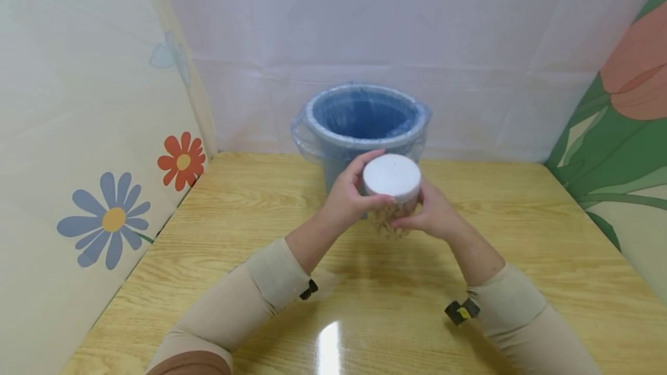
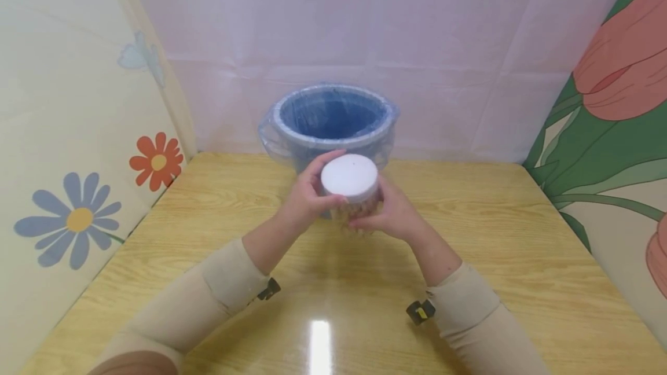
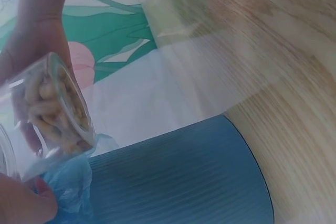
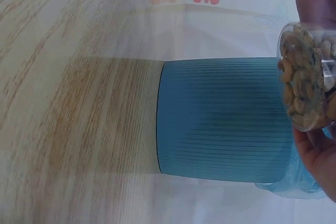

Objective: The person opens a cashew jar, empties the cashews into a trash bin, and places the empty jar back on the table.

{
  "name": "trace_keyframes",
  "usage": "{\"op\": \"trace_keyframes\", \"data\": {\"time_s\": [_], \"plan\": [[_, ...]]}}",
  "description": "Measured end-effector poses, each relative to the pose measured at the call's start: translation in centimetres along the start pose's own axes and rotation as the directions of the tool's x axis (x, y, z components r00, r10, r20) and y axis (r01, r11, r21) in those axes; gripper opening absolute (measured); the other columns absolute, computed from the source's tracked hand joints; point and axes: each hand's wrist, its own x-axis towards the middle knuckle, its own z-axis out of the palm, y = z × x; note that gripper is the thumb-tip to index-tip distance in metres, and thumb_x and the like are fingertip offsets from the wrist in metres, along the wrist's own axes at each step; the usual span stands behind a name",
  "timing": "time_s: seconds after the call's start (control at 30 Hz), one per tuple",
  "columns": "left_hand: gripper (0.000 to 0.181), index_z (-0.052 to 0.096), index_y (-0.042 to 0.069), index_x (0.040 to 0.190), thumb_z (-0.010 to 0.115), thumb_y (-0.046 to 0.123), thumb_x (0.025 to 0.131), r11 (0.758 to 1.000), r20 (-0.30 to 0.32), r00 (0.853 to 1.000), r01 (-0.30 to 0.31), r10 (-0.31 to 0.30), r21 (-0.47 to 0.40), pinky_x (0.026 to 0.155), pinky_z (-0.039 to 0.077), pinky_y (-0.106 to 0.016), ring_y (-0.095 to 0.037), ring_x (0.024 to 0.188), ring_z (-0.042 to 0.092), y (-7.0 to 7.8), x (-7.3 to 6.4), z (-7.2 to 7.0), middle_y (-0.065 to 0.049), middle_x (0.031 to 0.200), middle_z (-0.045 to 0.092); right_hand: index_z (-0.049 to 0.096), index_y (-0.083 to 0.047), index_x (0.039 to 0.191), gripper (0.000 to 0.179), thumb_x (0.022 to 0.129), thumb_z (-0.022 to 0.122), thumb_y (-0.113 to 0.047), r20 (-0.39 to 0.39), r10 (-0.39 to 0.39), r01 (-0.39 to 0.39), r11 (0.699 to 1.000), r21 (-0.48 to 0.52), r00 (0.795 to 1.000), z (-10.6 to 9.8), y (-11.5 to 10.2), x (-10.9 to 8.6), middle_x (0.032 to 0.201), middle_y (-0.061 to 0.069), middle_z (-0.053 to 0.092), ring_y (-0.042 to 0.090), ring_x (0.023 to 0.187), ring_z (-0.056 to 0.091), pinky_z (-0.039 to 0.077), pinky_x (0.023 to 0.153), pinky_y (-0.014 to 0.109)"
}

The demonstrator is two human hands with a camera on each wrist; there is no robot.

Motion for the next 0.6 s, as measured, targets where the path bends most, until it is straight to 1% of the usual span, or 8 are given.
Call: {"op": "trace_keyframes", "data": {"time_s": [0.17, 0.23, 0.3, 0.33, 0.4, 0.47, 0.53, 0.6], "plan": [[0.079, 0.043, 0.016, 0.134, 0.080, 0.002, 0.065, 1.000, -0.058, 0.998, 0.018, -0.016, 0.025, 0.100, 0.035, -0.036, -0.016, 0.118, 0.046, 0.08, -0.03, 0.39, -0.003, 0.129, 0.050, 0.029, -0.006, 0.139, 0.095, 0.061, 0.083, -0.007, -0.034, 0.022, -0.023, 0.999, -0.039, 0.999, 0.21, -0.19, 0.01, 0.134, 0.013, 0.041, 0.030, 0.121, 0.041, 0.036, 0.098, 0.049], [0.080, 0.043, 0.016, 0.134, 0.080, 0.001, 0.065, 1.000, -0.067, 0.998, 0.010, -0.008, 0.029, 0.100, 0.035, -0.035, -0.015, 0.118, 0.046, 0.06, -0.06, 0.44, -0.003, 0.129, 0.050, 0.029, -0.007, 0.139, 0.095, 0.061, 0.083, -0.008, -0.042, 0.023, -0.024, 0.999, -0.044, 0.999, 0.27, -0.24, 0.03, 0.134, 0.013, 0.041, 0.030, 0.121, 0.040, 0.036, 0.098, 0.050], [0.080, 0.042, 0.015, 0.135, 0.080, 0.002, 0.066, 1.000, -0.062, 0.998, -0.009, 0.010, 0.026, 0.101, 0.034, -0.035, -0.015, 0.119, 0.045, 0.02, -0.09, 0.39, -0.003, 0.130, 0.049, 0.029, -0.007, 0.139, 0.096, 0.061, 0.084, -0.008, -0.046, 0.023, -0.025, 0.999, -0.047, 0.999, 0.26, -0.25, 0.05, 0.135, 0.013, 0.041, 0.030, 0.121, 0.040, 0.035, 0.098, 0.050], [0.080, 0.041, 0.014, 0.135, 0.080, 0.005, 0.066, 1.000, -0.054, 0.998, -0.017, 0.019, 0.022, 0.101, 0.034, -0.034, -0.015, 0.119, 0.045, 0.03, -0.11, 0.33, -0.004, 0.131, 0.048, 0.029, -0.006, 0.139, 0.096, 0.061, 0.083, -0.007, -0.046, 0.026, -0.028, 0.999, -0.044, 0.999, 0.22, -0.22, 0.05, 0.135, 0.014, 0.041, 0.031, 0.121, 0.040, 0.035, 0.099, 0.050], [0.084, 0.040, 0.013, 0.137, 0.082, 0.020, 0.065, 0.999, -0.029, 0.999, -0.040, 0.040, -0.004, 0.102, 0.034, -0.034, -0.017, 0.120, 0.045, -0.06, -0.10, 0.17, -0.005, 0.133, 0.047, 0.029, -0.005, 0.139, 0.095, 0.061, 0.083, -0.006, -0.043, 0.032, -0.033, 0.999, -0.031, 0.999, 0.09, -0.33, 0.00, 0.134, 0.015, 0.041, 0.032, 0.121, 0.040, 0.035, 0.099, 0.050], [0.092, 0.036, 0.010, 0.139, 0.081, 0.035, 0.063, 0.997, 0.011, 0.998, -0.062, 0.062, -0.045, 0.103, 0.033, -0.033, -0.020, 0.121, 0.045, -0.13, -0.09, -0.02, -0.008, 0.136, 0.044, 0.028, -0.003, 0.139, 0.095, 0.060, 0.082, -0.003, -0.034, 0.036, -0.037, 0.999, -0.014, 0.999, -0.11, -0.39, -0.07, 0.134, 0.017, 0.041, 0.033, 0.121, 0.040, 0.034, 0.100, 0.050], [0.103, 0.031, 0.006, 0.141, 0.078, 0.047, 0.058, 0.993, 0.053, 0.995, -0.079, 0.084, -0.092, 0.104, 0.032, -0.033, -0.023, 0.124, 0.043, -0.18, -0.04, -0.24, -0.012, 0.140, 0.040, 0.028, -0.001, 0.138, 0.094, 0.060, 0.081, -0.001, -0.021, 0.030, -0.030, 1.000, 0.005, 0.999, -0.39, -0.46, -0.18, 0.133, 0.018, 0.041, 0.034, 0.121, 0.040, 0.033, 0.100, 0.051], [0.110, 0.028, 0.003, 0.142, 0.076, 0.052, 0.057, 0.988, 0.093, 0.991, -0.088, 0.100, -0.129, 0.105, 0.031, -0.033, -0.026, 0.126, 0.041, -0.24, 0.04, -0.46, -0.015, 0.142, 0.035, 0.029, 0.000, 0.137, 0.094, 0.058, 0.081, 0.002, -0.006, 0.006, -0.006, 1.000, 0.024, 1.000, -0.68, -0.49, -0.26, 0.132, 0.019, 0.041, 0.033, 0.121, 0.039, 0.031, 0.101, 0.052]]}}
